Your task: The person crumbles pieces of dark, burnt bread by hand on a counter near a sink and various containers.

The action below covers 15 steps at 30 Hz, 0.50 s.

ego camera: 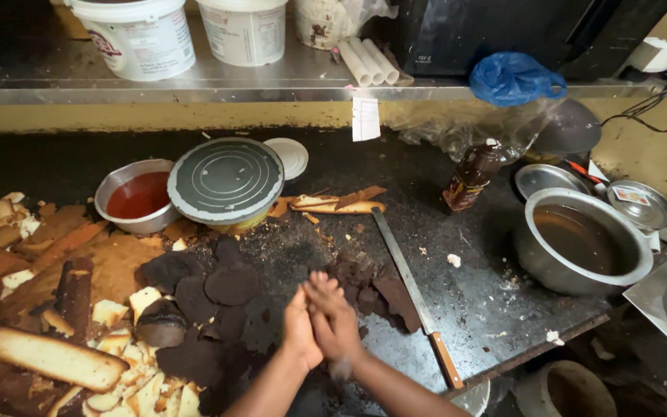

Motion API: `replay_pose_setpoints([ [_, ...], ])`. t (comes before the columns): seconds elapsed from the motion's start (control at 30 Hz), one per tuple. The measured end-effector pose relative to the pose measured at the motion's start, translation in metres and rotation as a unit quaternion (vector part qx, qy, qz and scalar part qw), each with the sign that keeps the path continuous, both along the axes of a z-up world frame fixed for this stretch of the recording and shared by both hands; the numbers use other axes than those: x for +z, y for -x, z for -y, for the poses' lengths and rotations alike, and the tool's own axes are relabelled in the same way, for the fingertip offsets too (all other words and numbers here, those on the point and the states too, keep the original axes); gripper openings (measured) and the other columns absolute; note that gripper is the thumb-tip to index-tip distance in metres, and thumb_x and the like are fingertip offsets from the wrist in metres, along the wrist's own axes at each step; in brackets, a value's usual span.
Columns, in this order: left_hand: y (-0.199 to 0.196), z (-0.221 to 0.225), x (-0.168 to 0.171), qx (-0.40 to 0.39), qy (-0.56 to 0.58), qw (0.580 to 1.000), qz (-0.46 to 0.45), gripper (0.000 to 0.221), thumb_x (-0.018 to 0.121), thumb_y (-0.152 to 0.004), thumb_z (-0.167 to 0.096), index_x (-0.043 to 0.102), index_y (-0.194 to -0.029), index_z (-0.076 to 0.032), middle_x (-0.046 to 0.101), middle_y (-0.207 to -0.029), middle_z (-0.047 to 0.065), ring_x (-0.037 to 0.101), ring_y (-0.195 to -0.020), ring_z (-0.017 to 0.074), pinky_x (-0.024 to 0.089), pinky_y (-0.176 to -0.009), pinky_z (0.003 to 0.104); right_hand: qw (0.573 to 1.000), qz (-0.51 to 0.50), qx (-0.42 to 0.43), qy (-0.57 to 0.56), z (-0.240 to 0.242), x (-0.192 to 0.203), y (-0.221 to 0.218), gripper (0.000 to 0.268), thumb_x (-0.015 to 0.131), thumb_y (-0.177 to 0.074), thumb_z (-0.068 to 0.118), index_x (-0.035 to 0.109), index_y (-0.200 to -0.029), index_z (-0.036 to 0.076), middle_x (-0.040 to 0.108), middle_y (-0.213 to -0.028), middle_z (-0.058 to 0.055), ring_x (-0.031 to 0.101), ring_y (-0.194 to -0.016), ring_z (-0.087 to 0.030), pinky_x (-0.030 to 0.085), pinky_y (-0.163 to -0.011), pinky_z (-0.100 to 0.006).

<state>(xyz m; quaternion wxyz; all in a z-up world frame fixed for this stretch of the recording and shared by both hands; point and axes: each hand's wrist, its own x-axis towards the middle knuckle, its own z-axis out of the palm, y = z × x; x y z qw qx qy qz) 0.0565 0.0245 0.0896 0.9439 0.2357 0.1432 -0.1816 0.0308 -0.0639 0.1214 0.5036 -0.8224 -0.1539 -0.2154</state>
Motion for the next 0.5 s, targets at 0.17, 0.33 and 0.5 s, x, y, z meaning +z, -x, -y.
replay_pose_setpoints([
  [0.17,-0.001,0.011,-0.018,0.004,-0.082,0.997,-0.003,0.059,0.034,-0.106,-0.039,0.050,-0.150,-0.003,0.054,-0.151,0.017,0.052,-0.139,0.0300,0.041,-0.116,0.043,0.993,-0.050,0.082,-0.071,0.004,-0.014,-0.011,0.049,0.044,-0.096,0.000,0.058,-0.143,0.001,0.056,-0.154,-0.021,0.049,-0.147,-0.032,0.032,-0.122,-0.043],
  [0.33,0.002,-0.012,0.011,0.001,-0.046,0.998,0.034,0.059,0.030,-0.105,-0.043,0.039,-0.155,-0.013,0.045,-0.159,0.010,0.045,-0.144,0.0261,0.035,-0.119,0.041,0.997,0.020,0.068,0.037,0.001,-0.005,0.018,0.053,0.050,-0.092,0.000,0.054,-0.145,-0.003,0.051,-0.155,-0.025,0.042,-0.149,-0.038,0.024,-0.123,-0.048],
  [0.5,0.016,-0.004,0.011,-0.017,-0.065,0.991,0.113,0.059,0.026,-0.104,-0.040,0.036,-0.156,-0.017,0.038,-0.164,0.002,0.044,-0.147,0.0235,0.032,-0.121,0.039,0.991,-0.037,0.106,-0.077,-0.004,0.003,0.003,0.046,0.045,-0.101,0.006,0.055,-0.145,-0.001,0.054,-0.154,-0.022,0.048,-0.149,-0.033,0.034,-0.123,-0.044],
])
